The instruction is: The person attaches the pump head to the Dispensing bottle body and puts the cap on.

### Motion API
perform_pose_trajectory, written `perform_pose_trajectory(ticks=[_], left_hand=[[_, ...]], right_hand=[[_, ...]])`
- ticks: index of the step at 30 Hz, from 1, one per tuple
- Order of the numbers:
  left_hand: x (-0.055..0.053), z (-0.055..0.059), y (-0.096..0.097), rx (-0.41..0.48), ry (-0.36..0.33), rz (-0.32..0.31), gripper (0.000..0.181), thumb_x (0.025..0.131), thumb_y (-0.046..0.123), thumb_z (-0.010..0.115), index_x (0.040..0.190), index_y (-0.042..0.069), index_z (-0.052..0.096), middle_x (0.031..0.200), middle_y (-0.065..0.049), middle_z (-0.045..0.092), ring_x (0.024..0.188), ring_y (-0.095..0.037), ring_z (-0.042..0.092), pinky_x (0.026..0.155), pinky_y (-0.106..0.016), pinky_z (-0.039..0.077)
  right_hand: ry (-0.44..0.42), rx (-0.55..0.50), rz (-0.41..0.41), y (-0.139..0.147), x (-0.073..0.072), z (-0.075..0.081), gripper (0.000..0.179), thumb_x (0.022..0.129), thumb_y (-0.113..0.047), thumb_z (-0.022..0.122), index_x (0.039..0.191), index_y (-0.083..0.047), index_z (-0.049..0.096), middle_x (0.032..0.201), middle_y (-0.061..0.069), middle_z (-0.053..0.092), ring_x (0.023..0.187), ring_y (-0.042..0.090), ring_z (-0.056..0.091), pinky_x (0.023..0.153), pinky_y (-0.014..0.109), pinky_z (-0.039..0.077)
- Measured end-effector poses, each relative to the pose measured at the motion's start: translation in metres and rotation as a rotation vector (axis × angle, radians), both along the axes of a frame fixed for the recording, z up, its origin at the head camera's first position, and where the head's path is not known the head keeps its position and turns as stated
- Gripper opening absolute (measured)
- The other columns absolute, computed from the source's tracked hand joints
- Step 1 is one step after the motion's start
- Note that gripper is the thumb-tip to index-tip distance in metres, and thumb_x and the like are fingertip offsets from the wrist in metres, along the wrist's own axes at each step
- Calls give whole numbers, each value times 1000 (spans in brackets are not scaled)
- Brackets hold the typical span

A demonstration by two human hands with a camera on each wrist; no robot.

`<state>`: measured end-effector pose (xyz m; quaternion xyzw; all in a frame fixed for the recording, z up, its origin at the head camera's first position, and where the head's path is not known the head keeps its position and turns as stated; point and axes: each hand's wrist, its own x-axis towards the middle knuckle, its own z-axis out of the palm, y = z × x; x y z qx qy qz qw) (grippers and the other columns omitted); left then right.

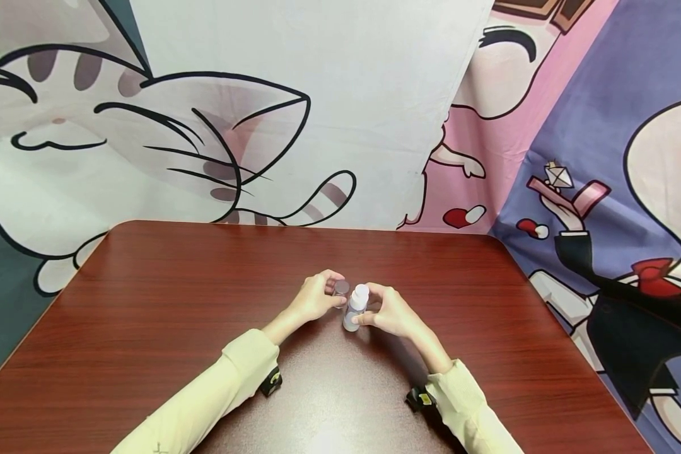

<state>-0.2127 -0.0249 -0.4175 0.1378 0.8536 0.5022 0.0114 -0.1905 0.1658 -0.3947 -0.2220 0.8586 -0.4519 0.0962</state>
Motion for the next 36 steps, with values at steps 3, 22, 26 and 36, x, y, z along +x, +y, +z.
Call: perform_pose_trajectory(ticks=[3,22,26,36], left_hand=[[1,-1,-1,-11,0,10,38,78,6,76,113,1,63,102,-14,70,95,-26,68,85,-40,55],[7,1,-1,-3,20,66,39,79,14,76,114,4,62,101,-12,70,89,-21,67,82,-38,54],[7,1,-1,-1,16,77,38,79,14,76,114,5,63,101,-11,71,87,-20,67,81,-36,54],[7,2,-1,3,23,82,38,80,15,76,114,6,63,100,-10,71,86,-19,67,78,-35,54]], right_hand=[[-7,1,0,-1,1,3,37,75,2,77,108,6,60,95,24,69,90,32,68,74,33,55],[18,3,4,4,-2,-4,41,74,-6,80,109,1,61,92,14,70,83,17,68,71,23,53],[20,7,2,3,-2,-4,41,74,-6,81,109,1,61,92,14,70,83,17,69,71,23,53],[20,-5,9,4,-3,-4,39,74,-5,80,108,1,61,92,14,70,83,17,69,71,22,54]])
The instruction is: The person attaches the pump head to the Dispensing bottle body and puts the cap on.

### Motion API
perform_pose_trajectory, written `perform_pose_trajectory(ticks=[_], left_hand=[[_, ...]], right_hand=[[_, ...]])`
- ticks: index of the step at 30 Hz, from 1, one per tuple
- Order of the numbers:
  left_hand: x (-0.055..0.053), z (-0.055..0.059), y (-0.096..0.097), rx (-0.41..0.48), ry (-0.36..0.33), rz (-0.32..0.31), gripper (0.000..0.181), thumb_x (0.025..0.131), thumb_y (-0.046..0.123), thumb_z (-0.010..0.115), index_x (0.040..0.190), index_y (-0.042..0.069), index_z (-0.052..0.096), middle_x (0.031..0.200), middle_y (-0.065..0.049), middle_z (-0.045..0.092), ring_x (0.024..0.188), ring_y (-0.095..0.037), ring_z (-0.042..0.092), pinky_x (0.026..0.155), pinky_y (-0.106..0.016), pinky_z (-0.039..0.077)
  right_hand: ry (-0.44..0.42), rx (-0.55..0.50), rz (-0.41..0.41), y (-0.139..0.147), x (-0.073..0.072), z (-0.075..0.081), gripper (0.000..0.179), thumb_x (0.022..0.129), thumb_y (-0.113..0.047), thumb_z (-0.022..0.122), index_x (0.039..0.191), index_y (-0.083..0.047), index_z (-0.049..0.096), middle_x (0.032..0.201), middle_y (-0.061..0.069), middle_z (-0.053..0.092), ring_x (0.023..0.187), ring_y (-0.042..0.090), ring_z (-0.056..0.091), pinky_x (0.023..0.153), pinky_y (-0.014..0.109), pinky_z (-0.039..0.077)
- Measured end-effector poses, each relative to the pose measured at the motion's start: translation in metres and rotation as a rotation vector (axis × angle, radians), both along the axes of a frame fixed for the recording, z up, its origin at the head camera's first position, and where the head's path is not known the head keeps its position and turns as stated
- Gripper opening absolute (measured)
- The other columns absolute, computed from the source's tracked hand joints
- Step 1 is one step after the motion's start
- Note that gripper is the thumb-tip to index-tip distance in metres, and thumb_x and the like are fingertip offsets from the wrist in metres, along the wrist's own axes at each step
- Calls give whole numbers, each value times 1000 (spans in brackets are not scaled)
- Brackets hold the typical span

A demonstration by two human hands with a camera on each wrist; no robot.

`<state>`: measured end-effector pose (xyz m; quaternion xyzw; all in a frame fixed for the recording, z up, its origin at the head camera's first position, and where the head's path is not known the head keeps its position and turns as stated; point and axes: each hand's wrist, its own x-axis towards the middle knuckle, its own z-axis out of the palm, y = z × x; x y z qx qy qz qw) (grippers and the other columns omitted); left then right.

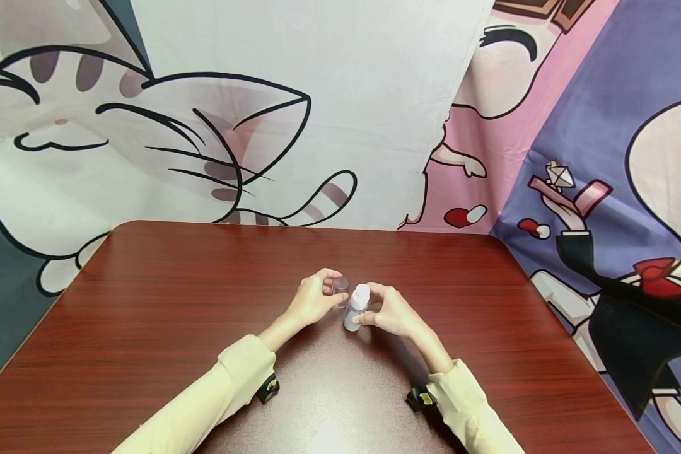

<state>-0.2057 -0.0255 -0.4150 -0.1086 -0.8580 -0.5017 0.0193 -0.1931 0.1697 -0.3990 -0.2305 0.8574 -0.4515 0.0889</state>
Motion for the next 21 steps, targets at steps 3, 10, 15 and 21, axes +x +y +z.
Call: perform_pose_trajectory(ticks=[3,10,15,21], left_hand=[[1,1,0,1,1,0,38,80,16,76,115,6,63,100,-10,71,85,-19,67,78,-35,54],[4,4,0,5,15,8,39,80,17,76,115,6,63,100,-10,71,85,-19,67,77,-34,54],[6,7,1,9,25,13,39,81,18,75,116,6,62,100,-10,71,85,-20,67,78,-35,54],[6,7,1,10,24,21,40,81,18,75,117,7,62,101,-10,72,87,-20,67,79,-36,55]], right_hand=[[7,3,2,0,0,0,39,73,-3,80,107,2,61,91,14,69,83,18,68,71,22,54],[7,-1,12,1,-1,0,39,73,-2,79,107,4,60,92,16,69,84,20,69,71,23,54],[-11,-9,6,1,0,0,39,74,-3,80,108,3,60,91,16,69,82,19,68,70,22,54],[-15,2,-4,0,0,0,39,74,-5,80,107,1,61,91,15,70,82,17,68,70,23,54]])
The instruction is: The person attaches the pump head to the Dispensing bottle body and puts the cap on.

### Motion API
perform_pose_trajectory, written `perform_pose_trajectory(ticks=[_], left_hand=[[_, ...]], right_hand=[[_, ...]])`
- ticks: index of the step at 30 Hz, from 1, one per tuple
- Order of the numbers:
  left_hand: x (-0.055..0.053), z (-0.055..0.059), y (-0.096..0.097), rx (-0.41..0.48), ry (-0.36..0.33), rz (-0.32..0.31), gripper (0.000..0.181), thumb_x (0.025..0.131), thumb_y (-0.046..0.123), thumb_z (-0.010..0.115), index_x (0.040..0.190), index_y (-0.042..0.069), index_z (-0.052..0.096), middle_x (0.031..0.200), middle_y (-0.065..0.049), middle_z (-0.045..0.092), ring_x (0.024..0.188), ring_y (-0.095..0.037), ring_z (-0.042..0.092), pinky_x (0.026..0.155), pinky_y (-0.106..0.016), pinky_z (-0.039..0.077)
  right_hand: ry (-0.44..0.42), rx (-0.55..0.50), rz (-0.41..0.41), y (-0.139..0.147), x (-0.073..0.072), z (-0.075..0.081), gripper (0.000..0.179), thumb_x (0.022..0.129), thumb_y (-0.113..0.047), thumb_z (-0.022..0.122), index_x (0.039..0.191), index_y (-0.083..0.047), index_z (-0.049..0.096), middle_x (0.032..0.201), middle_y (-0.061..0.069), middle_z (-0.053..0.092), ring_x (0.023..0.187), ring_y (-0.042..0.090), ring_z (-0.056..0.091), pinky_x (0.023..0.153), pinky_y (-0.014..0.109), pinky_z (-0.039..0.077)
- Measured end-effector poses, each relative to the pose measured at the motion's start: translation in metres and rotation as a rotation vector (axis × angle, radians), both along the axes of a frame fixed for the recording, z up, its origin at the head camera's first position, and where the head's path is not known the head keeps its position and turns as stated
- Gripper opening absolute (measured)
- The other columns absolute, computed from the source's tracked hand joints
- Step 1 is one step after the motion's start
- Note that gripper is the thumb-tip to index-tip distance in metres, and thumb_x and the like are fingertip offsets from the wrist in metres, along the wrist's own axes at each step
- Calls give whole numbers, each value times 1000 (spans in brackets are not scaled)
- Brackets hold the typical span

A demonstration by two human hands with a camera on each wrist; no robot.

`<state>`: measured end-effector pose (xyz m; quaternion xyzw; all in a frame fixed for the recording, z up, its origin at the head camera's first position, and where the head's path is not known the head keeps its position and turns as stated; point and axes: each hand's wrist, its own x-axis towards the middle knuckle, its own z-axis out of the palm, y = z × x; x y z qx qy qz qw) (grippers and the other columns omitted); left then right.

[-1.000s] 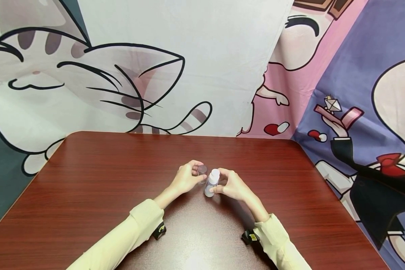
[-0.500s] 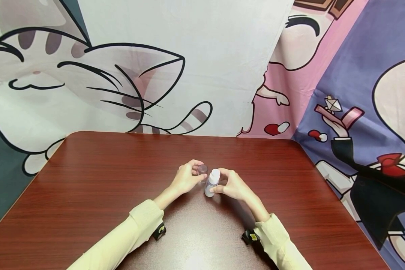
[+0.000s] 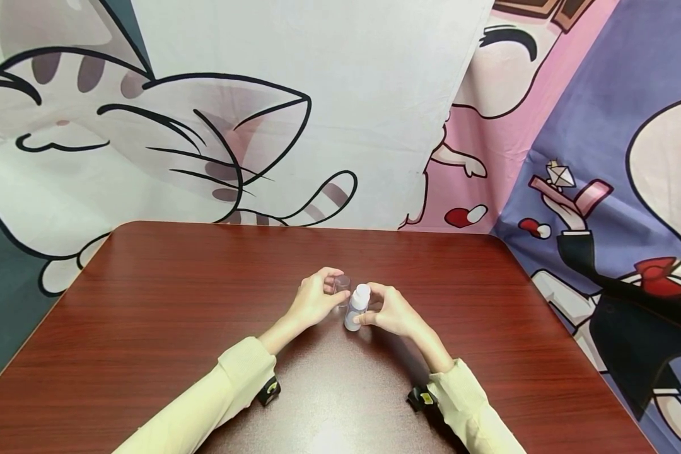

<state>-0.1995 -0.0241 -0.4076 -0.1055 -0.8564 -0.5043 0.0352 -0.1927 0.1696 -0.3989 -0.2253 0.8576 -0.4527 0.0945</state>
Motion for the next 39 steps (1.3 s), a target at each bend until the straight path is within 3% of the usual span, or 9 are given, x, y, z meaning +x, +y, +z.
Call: perform_pose_trajectory(ticks=[15,27,39], left_hand=[[2,3,2,33,34,11,41,82,21,74,120,8,61,102,-9,70,89,-21,66,79,-37,53],[3,6,4,86,71,65,37,82,22,73,116,10,63,96,-8,71,86,-20,67,78,-36,53],[3,10,6,129,111,64,39,85,24,71,119,8,62,97,-7,71,84,-18,66,74,-31,54]], right_hand=[[14,10,-5,-1,0,1,39,73,-6,81,107,0,62,90,13,70,81,15,67,70,24,53],[20,15,-3,1,-2,-1,37,73,-4,80,105,1,62,92,14,70,82,18,69,70,27,55],[5,-4,-3,0,-2,-1,38,73,-1,79,107,1,62,93,15,70,83,17,68,71,25,55]])
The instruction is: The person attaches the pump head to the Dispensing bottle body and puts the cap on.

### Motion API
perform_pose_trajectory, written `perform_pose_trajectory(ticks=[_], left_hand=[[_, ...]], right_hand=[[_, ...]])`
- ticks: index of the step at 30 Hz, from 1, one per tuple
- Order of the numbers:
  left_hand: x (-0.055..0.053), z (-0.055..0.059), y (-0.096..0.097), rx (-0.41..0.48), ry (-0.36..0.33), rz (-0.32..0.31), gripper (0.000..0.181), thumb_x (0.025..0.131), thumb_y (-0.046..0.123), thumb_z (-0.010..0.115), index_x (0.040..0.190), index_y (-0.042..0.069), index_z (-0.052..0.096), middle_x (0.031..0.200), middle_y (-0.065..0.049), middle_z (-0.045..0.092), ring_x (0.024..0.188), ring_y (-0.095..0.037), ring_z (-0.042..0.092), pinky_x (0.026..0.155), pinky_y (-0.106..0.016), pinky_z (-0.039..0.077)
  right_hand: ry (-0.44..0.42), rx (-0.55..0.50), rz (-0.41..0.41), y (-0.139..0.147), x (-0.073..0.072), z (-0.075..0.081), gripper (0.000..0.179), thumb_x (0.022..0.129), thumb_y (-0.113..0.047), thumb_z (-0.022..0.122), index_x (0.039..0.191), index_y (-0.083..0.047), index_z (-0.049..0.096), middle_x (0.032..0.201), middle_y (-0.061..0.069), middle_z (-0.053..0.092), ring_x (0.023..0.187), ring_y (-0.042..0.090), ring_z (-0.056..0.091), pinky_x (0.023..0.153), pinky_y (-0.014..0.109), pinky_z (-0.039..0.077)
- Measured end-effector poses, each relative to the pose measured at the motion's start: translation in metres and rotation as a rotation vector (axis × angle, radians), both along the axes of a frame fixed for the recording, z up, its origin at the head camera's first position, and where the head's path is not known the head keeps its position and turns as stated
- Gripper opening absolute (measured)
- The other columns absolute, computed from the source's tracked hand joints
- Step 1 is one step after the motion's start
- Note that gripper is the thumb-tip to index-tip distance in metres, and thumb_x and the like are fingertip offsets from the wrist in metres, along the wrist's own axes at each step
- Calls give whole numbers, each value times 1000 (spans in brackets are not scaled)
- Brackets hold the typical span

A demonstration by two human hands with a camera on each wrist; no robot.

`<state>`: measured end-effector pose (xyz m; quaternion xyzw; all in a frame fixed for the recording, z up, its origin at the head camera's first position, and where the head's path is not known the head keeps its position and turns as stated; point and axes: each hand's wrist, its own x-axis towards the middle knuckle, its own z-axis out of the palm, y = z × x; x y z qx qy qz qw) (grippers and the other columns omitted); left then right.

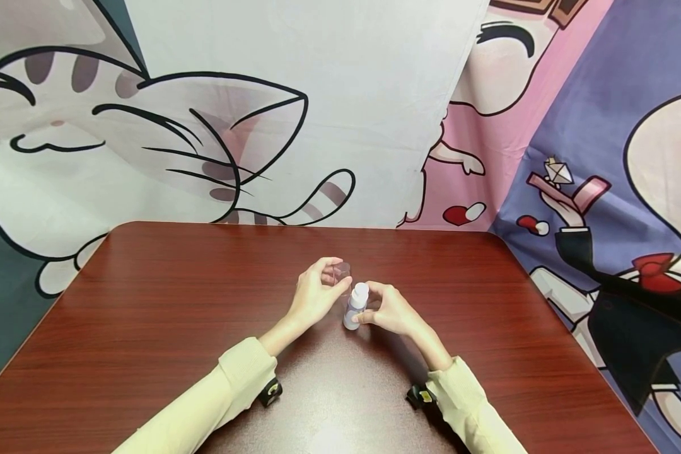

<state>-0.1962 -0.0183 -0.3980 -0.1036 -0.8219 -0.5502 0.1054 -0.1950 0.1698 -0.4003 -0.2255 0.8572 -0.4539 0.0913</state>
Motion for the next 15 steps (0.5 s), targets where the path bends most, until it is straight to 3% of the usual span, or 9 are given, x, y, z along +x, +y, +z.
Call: perform_pose_trajectory(ticks=[15], left_hand=[[-3,10,0,22,1,24,37,84,24,73,117,12,63,96,-5,70,84,-19,66,75,-31,54]], right_hand=[[-11,-22,6,0,1,0,40,74,-4,79,109,3,61,94,16,70,84,19,68,73,27,55]])
